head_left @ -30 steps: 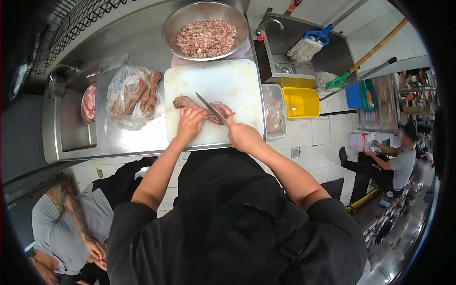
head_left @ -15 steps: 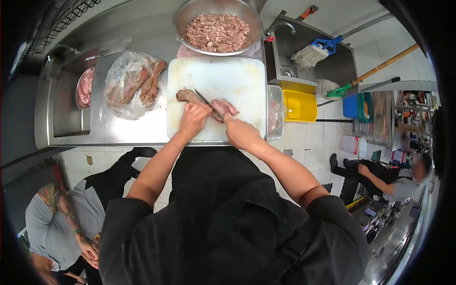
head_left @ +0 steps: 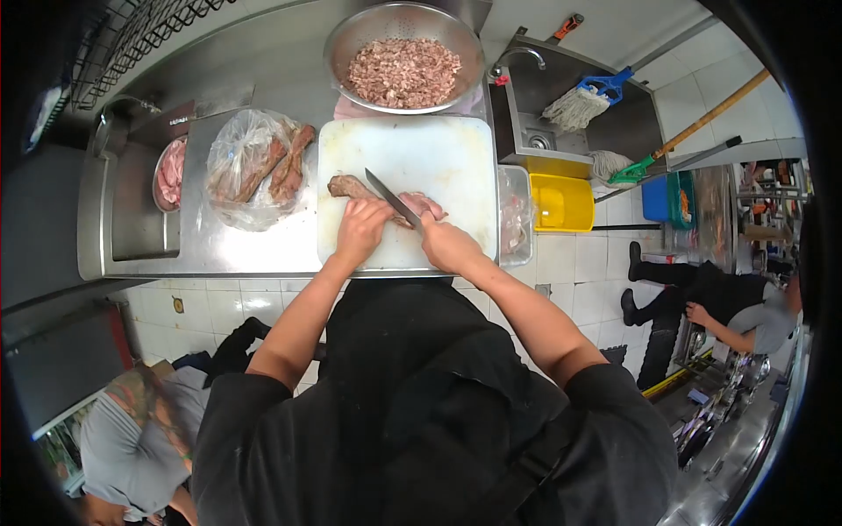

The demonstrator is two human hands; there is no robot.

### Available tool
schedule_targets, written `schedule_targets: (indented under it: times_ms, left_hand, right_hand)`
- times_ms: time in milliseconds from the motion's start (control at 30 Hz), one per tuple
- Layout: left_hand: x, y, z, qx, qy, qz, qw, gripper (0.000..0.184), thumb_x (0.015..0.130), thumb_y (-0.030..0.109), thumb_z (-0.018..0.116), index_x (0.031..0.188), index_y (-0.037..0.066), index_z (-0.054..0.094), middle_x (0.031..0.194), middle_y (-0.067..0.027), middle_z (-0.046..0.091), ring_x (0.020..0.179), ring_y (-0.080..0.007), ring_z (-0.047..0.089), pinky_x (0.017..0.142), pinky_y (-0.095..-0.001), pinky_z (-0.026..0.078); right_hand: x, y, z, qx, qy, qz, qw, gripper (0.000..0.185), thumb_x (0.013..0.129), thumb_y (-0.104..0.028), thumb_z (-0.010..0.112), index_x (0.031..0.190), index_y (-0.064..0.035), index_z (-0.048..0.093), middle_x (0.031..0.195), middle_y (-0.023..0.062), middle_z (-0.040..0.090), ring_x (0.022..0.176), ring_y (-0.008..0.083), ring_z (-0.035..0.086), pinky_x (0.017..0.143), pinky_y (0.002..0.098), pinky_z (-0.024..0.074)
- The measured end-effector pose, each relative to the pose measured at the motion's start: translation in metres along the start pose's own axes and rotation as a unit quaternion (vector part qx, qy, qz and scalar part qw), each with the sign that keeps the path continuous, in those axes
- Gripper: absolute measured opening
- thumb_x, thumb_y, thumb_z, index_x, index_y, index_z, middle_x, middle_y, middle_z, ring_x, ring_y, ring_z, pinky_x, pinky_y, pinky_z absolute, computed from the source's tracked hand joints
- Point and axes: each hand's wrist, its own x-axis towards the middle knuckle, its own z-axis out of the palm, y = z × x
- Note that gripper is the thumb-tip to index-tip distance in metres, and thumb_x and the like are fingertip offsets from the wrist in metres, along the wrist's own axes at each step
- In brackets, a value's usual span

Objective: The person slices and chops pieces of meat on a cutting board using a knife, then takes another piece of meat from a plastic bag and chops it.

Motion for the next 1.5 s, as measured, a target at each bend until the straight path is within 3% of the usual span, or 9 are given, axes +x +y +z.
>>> schedule_targets:
  times_ms: [67, 233, 333, 567, 633, 900, 1067, 1233, 1500]
  left_hand:
    - [-0.003, -0.005, -0.007, -0.026, 0.02, -0.03, 0.999, 0.024, 0.078, 0.001, 0.073, 0.101, 0.008, 0.071, 0.104, -0.0058, 0.07, 0.105, -0.0266, 0.064, 0.09, -0.0384, 0.043]
    - [0.014, -0.023, -0.035, 0.045, -0.042, -0.088, 0.994, 0.022, 0.09, 0.027, 0.071, 0.108, 0.015, 0.073, 0.124, 0.0013, 0.064, 0.121, -0.025, 0.051, 0.102, -0.049, 0.031]
    - [0.017, -0.029, -0.035, 0.01, -0.113, -0.061, 0.992, 0.02, 0.09, 0.027, 0.071, 0.108, 0.017, 0.073, 0.123, 0.0022, 0.064, 0.121, -0.0255, 0.05, 0.1, -0.0487, 0.032]
    - [0.001, -0.009, -0.021, 0.018, -0.091, -0.052, 0.994, 0.02, 0.09, 0.024, 0.071, 0.11, 0.018, 0.072, 0.122, -0.0003, 0.062, 0.123, -0.0293, 0.048, 0.1, -0.0475, 0.031]
    - [-0.001, -0.006, -0.016, 0.015, -0.067, -0.063, 0.996, 0.019, 0.092, 0.027, 0.068, 0.11, 0.02, 0.071, 0.122, 0.0007, 0.059, 0.12, -0.0298, 0.049, 0.098, -0.052, 0.032]
    - [-0.001, -0.003, -0.01, 0.056, -0.075, -0.051, 0.994, 0.02, 0.092, 0.026, 0.068, 0.111, 0.02, 0.069, 0.122, -0.0003, 0.059, 0.118, -0.0298, 0.051, 0.094, -0.0549, 0.032]
    - [-0.004, -0.005, -0.002, 0.045, -0.063, -0.057, 0.995, 0.019, 0.092, 0.025, 0.068, 0.11, 0.02, 0.07, 0.119, -0.0004, 0.061, 0.114, -0.029, 0.053, 0.091, -0.0529, 0.032]
    - [0.001, -0.005, -0.016, 0.003, -0.097, -0.087, 0.991, 0.016, 0.093, 0.021, 0.067, 0.108, 0.015, 0.07, 0.117, -0.0035, 0.062, 0.109, -0.0296, 0.053, 0.092, -0.0479, 0.033]
    - [-0.001, -0.008, -0.011, 0.006, -0.055, -0.071, 0.996, 0.015, 0.093, 0.016, 0.066, 0.107, 0.013, 0.069, 0.116, -0.0037, 0.063, 0.106, -0.0287, 0.054, 0.089, -0.0449, 0.034]
  right_hand:
    - [-0.015, 0.005, -0.004, 0.01, -0.025, 0.017, 0.999, 0.032, 0.093, -0.009, 0.045, 0.122, 0.0042, 0.046, 0.089, 0.032, 0.069, 0.083, 0.049, 0.068, 0.075, 0.0595, 0.0516]
    - [-0.032, 0.001, -0.01, 0.01, -0.013, 0.025, 1.0, 0.029, 0.092, -0.01, 0.049, 0.118, 0.0045, 0.046, 0.086, 0.0318, 0.069, 0.081, 0.0499, 0.068, 0.075, 0.06, 0.0511]
    - [-0.037, -0.006, -0.02, 0.0, -0.008, 0.027, 1.0, 0.027, 0.093, -0.01, 0.05, 0.116, 0.0045, 0.046, 0.085, 0.0314, 0.069, 0.081, 0.05, 0.068, 0.074, 0.06, 0.0512]
    - [-0.043, -0.031, -0.046, -0.013, -0.029, 0.02, 0.999, 0.026, 0.093, -0.009, 0.05, 0.115, 0.0043, 0.046, 0.086, 0.0312, 0.069, 0.082, 0.0499, 0.068, 0.076, 0.0586, 0.0522]
    - [-0.041, -0.038, -0.049, -0.02, -0.054, 0.032, 0.998, 0.026, 0.093, -0.009, 0.05, 0.115, 0.0042, 0.046, 0.087, 0.0311, 0.069, 0.083, 0.0494, 0.068, 0.077, 0.0581, 0.0526]
    - [-0.058, -0.044, -0.056, -0.067, -0.109, 0.052, 0.99, 0.028, 0.09, -0.005, 0.05, 0.116, 0.0033, 0.048, 0.09, 0.0308, 0.07, 0.086, 0.0484, 0.07, 0.078, 0.0582, 0.0531]
    - [-0.005, -0.026, 0.005, -0.027, -0.008, 0.024, 0.999, 0.026, 0.091, -0.005, 0.047, 0.115, 0.0043, 0.047, 0.086, 0.0309, 0.069, 0.082, 0.0487, 0.069, 0.074, 0.0599, 0.0532]
    - [0.0, -0.023, -0.006, -0.014, 0.006, 0.022, 1.0, 0.024, 0.092, -0.005, 0.046, 0.113, 0.0043, 0.046, 0.085, 0.0304, 0.069, 0.079, 0.0483, 0.069, 0.071, 0.0597, 0.0531]
    - [-0.052, -0.05, -0.058, -0.06, -0.121, 0.053, 0.989, 0.03, 0.092, -0.004, 0.045, 0.12, 0.0038, 0.046, 0.095, 0.0327, 0.068, 0.09, 0.0483, 0.069, 0.079, 0.0582, 0.0528]
